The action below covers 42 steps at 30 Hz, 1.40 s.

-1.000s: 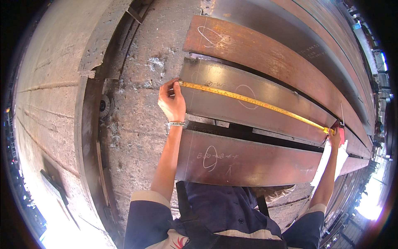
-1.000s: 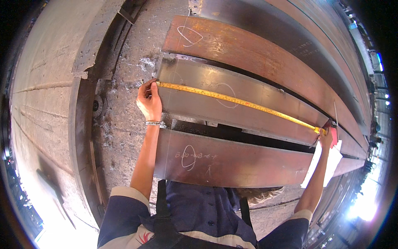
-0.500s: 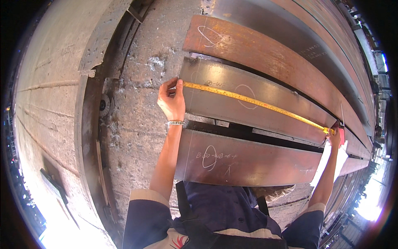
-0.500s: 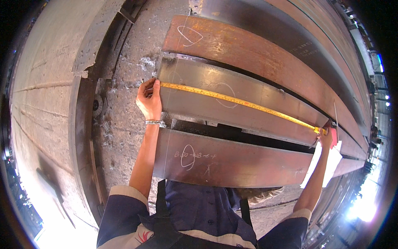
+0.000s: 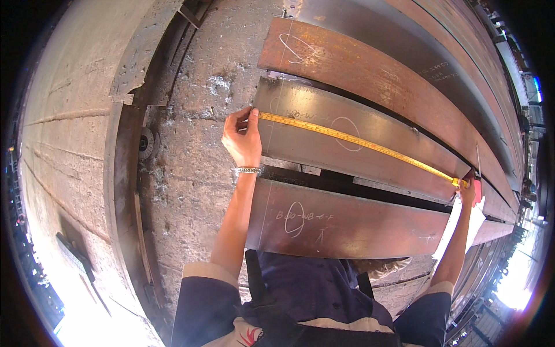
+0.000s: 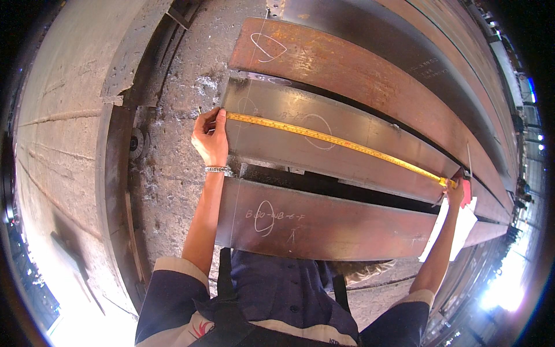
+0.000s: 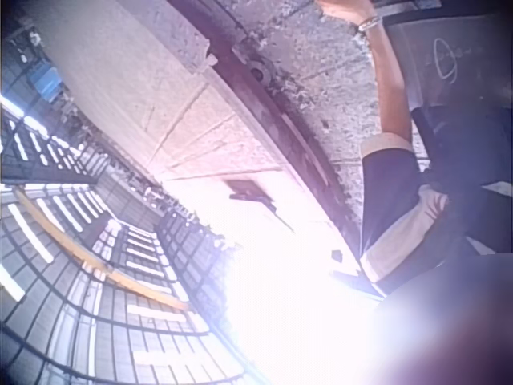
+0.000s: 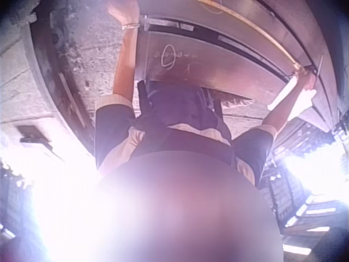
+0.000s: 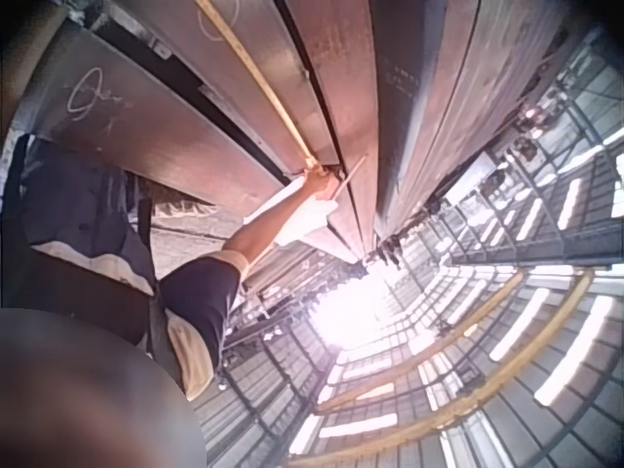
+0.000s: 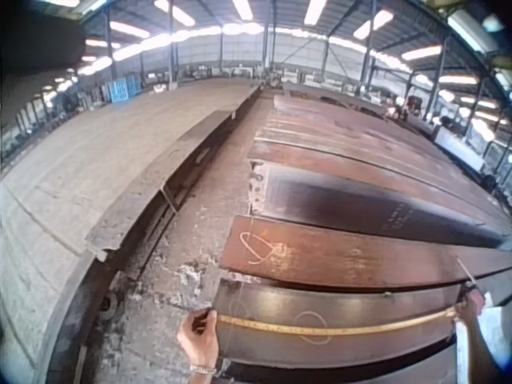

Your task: The person measures several large metal beams with a tape measure and marks them with a white marker. They then use a square ruler to draw perpendicular lines on the beams. The person repeats this process on multiple beams.

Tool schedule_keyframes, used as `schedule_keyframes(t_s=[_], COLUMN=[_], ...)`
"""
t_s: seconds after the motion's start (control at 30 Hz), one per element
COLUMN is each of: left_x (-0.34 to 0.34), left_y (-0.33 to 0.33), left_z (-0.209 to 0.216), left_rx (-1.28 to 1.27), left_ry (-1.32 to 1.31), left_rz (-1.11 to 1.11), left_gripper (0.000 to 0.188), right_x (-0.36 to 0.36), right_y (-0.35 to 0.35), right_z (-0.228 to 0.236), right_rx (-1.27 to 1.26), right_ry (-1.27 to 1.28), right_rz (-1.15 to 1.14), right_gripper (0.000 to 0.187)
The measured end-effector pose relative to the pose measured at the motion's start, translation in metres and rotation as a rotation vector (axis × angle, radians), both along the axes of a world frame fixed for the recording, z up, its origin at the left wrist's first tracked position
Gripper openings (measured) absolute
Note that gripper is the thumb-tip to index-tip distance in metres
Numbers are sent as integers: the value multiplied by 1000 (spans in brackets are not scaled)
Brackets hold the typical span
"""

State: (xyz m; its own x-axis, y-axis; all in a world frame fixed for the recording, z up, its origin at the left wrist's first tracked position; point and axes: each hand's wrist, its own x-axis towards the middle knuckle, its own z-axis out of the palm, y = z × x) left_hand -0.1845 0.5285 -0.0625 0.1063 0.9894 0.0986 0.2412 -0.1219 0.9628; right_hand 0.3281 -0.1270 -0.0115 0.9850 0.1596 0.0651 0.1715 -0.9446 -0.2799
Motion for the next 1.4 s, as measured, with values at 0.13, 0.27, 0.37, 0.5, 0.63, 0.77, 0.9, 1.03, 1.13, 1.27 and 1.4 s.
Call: schedule_keyframes(t_s=[0.13,0.27,0.37,0.5,0.63,0.77,0.9,1.03,1.13,1.27,1.4], left_x=[-1,-1,-1,0,0,1,2,-1,0,1,-1], left_y=[1,2,2,3,3,1,3,5,10,12,13], left_z=[-2,-2,-2,-4,-5,-4,-7,-13,-14,-13,-18], left_rx=[24,48,54,54,75,83,136,191,173,185,237], left_ry=[-4,18,19,7,6,23,46,120,142,178,109], left_rz=[-10,-10,-8,-12,-12,-8,-6,-22,-25,-52,-53], left_gripper=[23,22,21,23,24,22,22,23,26,27,27], right_x=[4,-6,-39,-105,-238,-354,-400,-407,-406,-402,-394], right_y=[0,15,44,124,221,313,367,377,365,348,341], right_z=[-1,3,9,21,43,60,63,56,51,46,41], right_rx=[-75,-184,-517,-68,433,413,518,546,589,644,652], right_ry=[3,14,-291,-143,398,660,678,430,502,483,398], right_rz=[31,-130,-38,108,66,221,320,304,243,151,97], right_gripper=[80,82,64,52,38,36,32,34,33,32,29])
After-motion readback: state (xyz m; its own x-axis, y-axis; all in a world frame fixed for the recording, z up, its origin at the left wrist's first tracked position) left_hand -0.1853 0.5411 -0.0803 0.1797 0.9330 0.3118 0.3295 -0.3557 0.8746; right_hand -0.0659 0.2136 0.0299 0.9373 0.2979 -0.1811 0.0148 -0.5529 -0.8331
